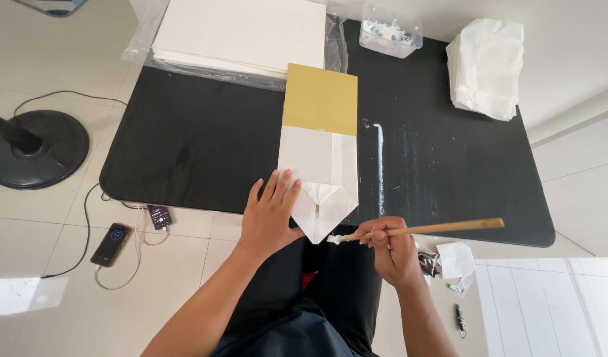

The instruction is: Applying glue to paper edges with a brush and folding the paper to assemble bags on a workspace.

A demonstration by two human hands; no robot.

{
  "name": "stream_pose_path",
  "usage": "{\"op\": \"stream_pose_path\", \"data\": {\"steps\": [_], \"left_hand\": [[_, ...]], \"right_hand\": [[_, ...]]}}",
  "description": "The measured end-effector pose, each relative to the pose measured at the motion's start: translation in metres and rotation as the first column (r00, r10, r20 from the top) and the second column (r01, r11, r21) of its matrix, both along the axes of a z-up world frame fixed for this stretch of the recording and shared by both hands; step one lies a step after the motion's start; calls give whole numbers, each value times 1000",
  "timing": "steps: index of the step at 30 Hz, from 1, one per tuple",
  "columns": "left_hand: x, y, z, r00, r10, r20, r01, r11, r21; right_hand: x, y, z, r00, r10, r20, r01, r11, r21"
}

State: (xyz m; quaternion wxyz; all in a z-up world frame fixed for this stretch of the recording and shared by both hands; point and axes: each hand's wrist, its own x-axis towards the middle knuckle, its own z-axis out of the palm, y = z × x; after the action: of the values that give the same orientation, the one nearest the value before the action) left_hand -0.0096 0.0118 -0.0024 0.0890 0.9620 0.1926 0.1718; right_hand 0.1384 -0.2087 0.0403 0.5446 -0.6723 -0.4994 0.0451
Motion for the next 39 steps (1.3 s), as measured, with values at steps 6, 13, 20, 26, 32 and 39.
{"op": "stream_pose_path", "data": {"steps": [6,13,20,26,32,39], "left_hand": [[1,-1,-2,999,7,-34,-7,1000,-4],[2,2,-3,999,-20,51,19,1000,17],[2,3,4,995,-10,98,6,999,35],[1,7,7,998,-22,64,11,987,162],[3,2,5,999,6,54,-16,985,174],[3,-1,2,995,12,99,-24,993,118]], "right_hand": [[-13,31,11,995,87,57,-92,993,73],[1,22,6,999,7,43,-6,1000,-30],[-27,50,28,1000,-5,15,5,999,48],[-9,22,19,997,71,-16,-71,996,-47],[-3,37,12,977,208,-40,-199,966,165],[6,29,5,953,288,-89,-282,956,81]]}}
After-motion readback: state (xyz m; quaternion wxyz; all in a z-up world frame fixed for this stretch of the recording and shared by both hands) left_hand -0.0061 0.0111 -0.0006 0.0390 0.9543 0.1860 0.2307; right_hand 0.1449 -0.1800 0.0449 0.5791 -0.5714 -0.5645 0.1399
